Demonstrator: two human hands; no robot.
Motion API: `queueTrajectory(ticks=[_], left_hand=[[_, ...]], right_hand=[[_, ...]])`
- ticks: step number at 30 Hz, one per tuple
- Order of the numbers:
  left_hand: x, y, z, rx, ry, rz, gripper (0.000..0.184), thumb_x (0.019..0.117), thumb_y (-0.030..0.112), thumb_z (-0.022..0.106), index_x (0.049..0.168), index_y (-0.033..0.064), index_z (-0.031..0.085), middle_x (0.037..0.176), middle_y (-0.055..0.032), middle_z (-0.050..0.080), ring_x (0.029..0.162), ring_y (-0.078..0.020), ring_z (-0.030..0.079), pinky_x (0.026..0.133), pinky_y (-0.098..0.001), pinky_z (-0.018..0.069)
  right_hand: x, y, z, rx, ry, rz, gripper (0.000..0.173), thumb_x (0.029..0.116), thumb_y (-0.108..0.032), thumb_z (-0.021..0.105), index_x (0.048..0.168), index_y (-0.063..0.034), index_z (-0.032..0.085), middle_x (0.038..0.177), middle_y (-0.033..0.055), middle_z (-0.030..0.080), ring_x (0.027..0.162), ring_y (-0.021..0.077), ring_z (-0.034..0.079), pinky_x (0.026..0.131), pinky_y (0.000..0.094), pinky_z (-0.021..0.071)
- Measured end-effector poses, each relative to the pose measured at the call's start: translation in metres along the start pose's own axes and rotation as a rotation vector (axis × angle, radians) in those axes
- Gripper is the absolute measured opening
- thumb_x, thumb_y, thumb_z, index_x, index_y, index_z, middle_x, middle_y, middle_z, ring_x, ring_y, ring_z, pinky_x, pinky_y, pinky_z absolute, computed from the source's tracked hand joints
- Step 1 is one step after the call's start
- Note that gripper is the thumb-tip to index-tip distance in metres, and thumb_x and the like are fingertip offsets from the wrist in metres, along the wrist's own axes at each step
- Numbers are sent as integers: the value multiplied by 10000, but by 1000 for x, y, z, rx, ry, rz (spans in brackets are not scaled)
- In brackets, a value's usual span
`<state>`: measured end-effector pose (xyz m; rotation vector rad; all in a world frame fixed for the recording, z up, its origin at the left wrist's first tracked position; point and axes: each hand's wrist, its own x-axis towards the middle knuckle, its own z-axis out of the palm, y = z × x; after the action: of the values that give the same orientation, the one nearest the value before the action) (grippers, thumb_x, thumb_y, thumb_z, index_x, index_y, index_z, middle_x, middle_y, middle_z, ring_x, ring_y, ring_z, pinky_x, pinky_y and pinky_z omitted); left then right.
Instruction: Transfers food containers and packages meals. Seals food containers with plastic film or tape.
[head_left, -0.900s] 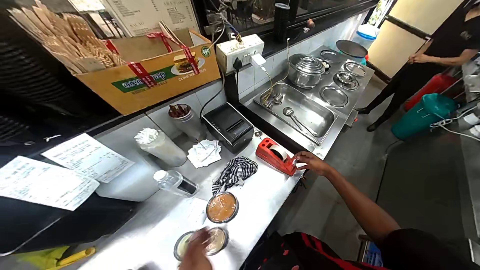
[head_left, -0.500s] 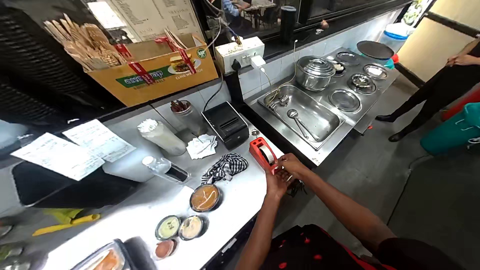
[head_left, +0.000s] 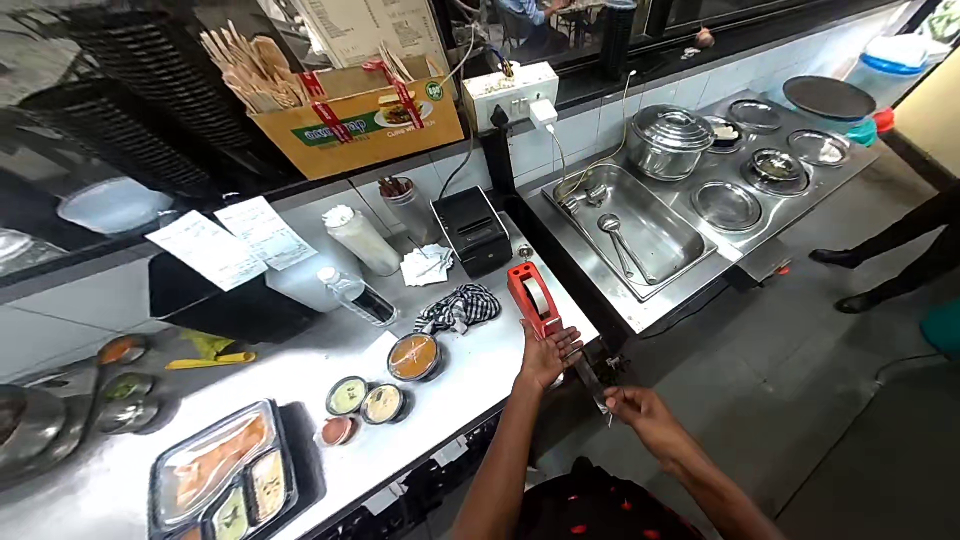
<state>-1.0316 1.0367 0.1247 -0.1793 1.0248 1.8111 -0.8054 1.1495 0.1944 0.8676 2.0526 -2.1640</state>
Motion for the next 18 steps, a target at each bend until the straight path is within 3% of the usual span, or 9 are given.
queueTrajectory(ticks=[4,9,11,14,18], left_hand=[[7,-3,-4,-56,-12,-11,1287,739,983,-45,1427,70,546,1420,-142,601,1283,-276,594,1056,-489,486],[1,-9,-2,-3,-8,20,1237,766,970,-26,1417,92,553,1382,-134,619,1235,-268,615,1020,-472,507],[-14,-18,2,99,64,86,1094,837,937,78,1363,140,613,1286,-107,674,1128,-250,661,946,-458,539],[-29,-22,14,108,239,198,715,996,737,340,1284,158,644,1206,-60,696,1049,-214,670,879,-411,543],[-29,-10,30,64,367,220,556,1058,572,407,1212,103,661,1137,-37,717,1004,-144,676,861,-333,541]], right_hand=[[-31,7,-3,-27,25,-69,188,958,-223,705,968,-37,732,1247,99,682,1127,187,659,947,347,568],[-51,8,-8,-98,37,-136,192,952,-237,691,883,-59,715,1280,102,667,1219,201,621,992,359,553],[-50,17,-12,-113,45,-138,190,949,-234,694,888,-57,719,1271,107,670,1217,204,624,998,361,554],[-46,31,-14,-106,40,-114,177,946,-223,701,901,-53,725,1257,103,676,1203,195,629,1000,357,551],[-43,50,-9,-143,40,-98,182,941,-242,702,900,-68,731,1252,88,678,1195,173,627,988,349,551]])
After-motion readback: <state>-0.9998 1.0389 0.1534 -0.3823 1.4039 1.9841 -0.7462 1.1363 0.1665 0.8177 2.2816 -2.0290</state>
